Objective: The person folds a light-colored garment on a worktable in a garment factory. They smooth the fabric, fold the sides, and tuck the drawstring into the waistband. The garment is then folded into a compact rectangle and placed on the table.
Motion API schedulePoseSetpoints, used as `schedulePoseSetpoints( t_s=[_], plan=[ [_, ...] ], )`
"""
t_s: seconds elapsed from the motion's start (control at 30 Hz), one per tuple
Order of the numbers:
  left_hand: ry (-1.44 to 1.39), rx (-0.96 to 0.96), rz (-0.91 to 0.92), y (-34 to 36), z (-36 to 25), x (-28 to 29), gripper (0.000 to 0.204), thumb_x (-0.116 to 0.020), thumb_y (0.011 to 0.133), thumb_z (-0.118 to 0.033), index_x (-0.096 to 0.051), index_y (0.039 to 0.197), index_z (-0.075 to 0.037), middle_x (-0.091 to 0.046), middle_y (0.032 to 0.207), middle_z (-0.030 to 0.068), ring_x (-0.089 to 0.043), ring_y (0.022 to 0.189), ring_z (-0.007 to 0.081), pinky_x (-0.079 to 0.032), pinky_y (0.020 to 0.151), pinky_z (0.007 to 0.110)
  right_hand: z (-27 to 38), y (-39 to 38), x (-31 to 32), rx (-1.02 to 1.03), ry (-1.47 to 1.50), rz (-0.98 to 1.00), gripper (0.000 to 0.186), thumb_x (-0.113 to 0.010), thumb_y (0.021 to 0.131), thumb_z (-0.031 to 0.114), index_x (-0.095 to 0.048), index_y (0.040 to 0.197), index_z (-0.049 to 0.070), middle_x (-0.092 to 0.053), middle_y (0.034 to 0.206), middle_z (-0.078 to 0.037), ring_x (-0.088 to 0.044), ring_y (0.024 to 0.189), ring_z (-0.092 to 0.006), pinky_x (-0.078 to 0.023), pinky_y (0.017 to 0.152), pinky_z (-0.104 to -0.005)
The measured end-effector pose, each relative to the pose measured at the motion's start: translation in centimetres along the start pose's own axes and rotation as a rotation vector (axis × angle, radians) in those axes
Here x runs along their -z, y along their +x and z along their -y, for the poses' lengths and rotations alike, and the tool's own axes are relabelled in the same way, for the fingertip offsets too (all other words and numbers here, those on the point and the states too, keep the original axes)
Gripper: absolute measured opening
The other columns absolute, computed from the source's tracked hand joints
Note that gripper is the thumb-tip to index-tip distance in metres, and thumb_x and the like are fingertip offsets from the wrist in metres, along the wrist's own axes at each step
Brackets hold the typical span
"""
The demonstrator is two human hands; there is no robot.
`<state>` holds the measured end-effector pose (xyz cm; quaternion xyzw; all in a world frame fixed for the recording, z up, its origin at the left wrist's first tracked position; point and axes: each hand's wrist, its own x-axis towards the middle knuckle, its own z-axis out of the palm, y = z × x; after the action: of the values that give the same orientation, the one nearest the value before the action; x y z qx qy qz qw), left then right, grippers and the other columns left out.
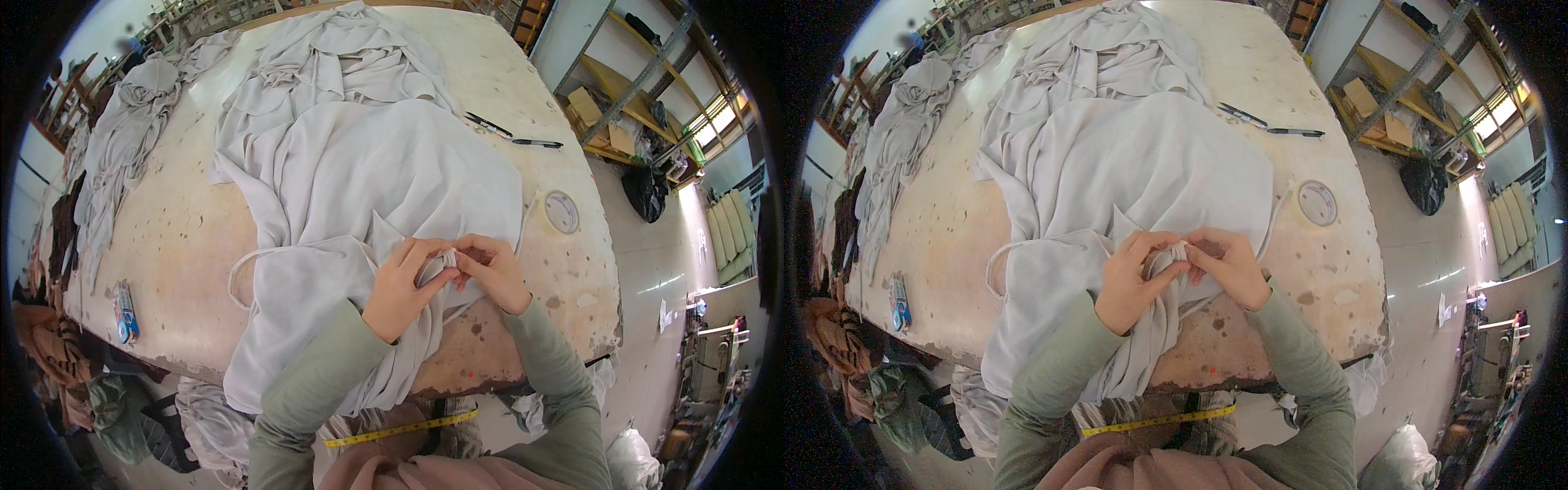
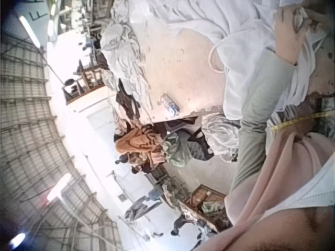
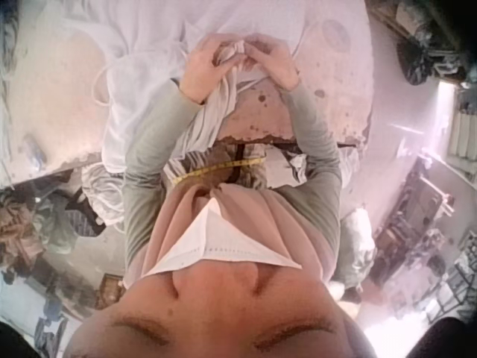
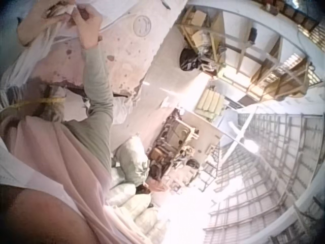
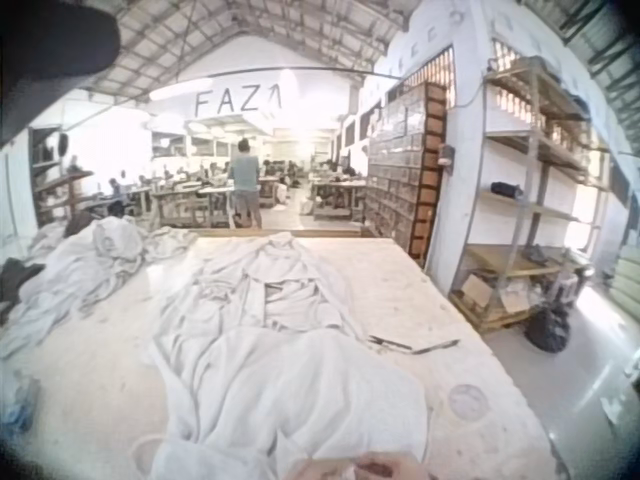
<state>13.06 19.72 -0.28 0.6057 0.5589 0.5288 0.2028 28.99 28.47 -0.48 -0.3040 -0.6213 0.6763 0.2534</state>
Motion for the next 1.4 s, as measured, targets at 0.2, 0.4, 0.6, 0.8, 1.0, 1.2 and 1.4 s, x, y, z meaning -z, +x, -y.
schedulePoseSetpoints(
  t_s=[0.2,0.4,0.6,0.8,1.0,1.2,1.4],
  plan=[
    [0.026,-0.099,0.107,-0.5,0.7,-0.1,0.022,-0.071,0.078,-0.012,-0.062,0.097,-0.006,-0.060,0.097,0.0106,-0.062,0.084,0.0248,-0.050,0.071,0.031,0.2,0.2,0.2,-0.028,0.169,-0.248,0.019,-0.057,0.092,0.016,-0.062,0.097,-0.001,-0.058,0.074,-0.002,-0.057,0.059,-0.0114,-0.045,0.050,-0.0247],
    [0.126,-0.312,0.068,0.9,1.4,0.4,0.025,-0.069,0.080,-0.013,-0.061,0.102,-0.006,-0.059,0.098,0.0088,-0.060,0.084,0.0232,-0.049,0.069,0.030,-0.7,0.9,2.9,-0.080,0.429,-0.266,0.023,-0.056,0.093,0.019,-0.060,0.101,-0.002,-0.057,0.080,-0.003,-0.061,0.065,-0.0143,-0.049,0.059,-0.0266],
    [0.557,0.050,-0.245,1.5,5.4,4.7,0.030,-0.068,0.081,-0.019,-0.060,0.107,-0.005,-0.061,0.093,0.0076,-0.053,0.093,0.0262,-0.043,0.079,0.037,-0.4,1.8,3.8,0.270,-0.144,-0.571,0.044,-0.052,0.094,0.016,-0.044,0.133,-0.001,-0.048,0.126,-0.015,-0.054,0.111,-0.0298,-0.042,0.097,-0.0369],
    [0.282,0.154,-0.138,2.0,4.3,4.2,0.022,-0.072,0.079,-0.017,-0.063,0.093,-0.004,-0.058,0.079,0.0029,-0.051,0.086,0.0150,-0.042,0.069,0.027,0.1,-0.2,-1.8,0.596,-0.849,-0.375,0.042,-0.058,0.089,0.016,-0.049,0.129,0.006,-0.045,0.131,-0.018,-0.043,0.121,-0.0346,-0.034,0.102,-0.0394],
    [-0.380,0.300,0.106,0.4,0.1,2.7,0.018,-0.073,0.078,-0.013,-0.063,0.089,-0.002,-0.060,0.075,-0.0015,-0.055,0.067,0.0047,-0.044,0.063,0.021,0.9,-1.9,-4.4,0.343,-0.255,-0.173,0.029,-0.063,0.088,0.014,-0.058,0.113,0.001,-0.061,0.103,-0.007,-0.057,0.097,-0.0173,-0.043,0.088,-0.0290],
    [-0.400,0.406,0.091,0.3,0.2,2.2,0.017,-0.070,0.082,-0.011,-0.063,0.092,0.001,-0.063,0.080,0.0012,-0.057,0.073,0.0059,-0.046,0.069,0.022,0.8,-1.8,-3.9,0.101,0.106,-0.144,0.022,-0.061,0.091,0.013,-0.058,0.109,0.001,-0.062,0.099,-0.002,-0.056,0.089,-0.0075,-0.042,0.081,-0.0213],
    [-0.643,0.427,0.042,0.2,-0.1,1.8,0.012,-0.065,0.085,-0.006,-0.063,0.094,0.003,-0.065,0.084,0.0027,-0.058,0.079,0.0076,-0.046,0.074,0.023,0.3,-1.8,-3.8,0.122,0.120,-0.159,0.020,-0.061,0.091,0.011,-0.057,0.108,0.001,-0.062,0.100,-0.002,-0.055,0.090,-0.0073,-0.042,0.081,-0.0211]
  ],
)
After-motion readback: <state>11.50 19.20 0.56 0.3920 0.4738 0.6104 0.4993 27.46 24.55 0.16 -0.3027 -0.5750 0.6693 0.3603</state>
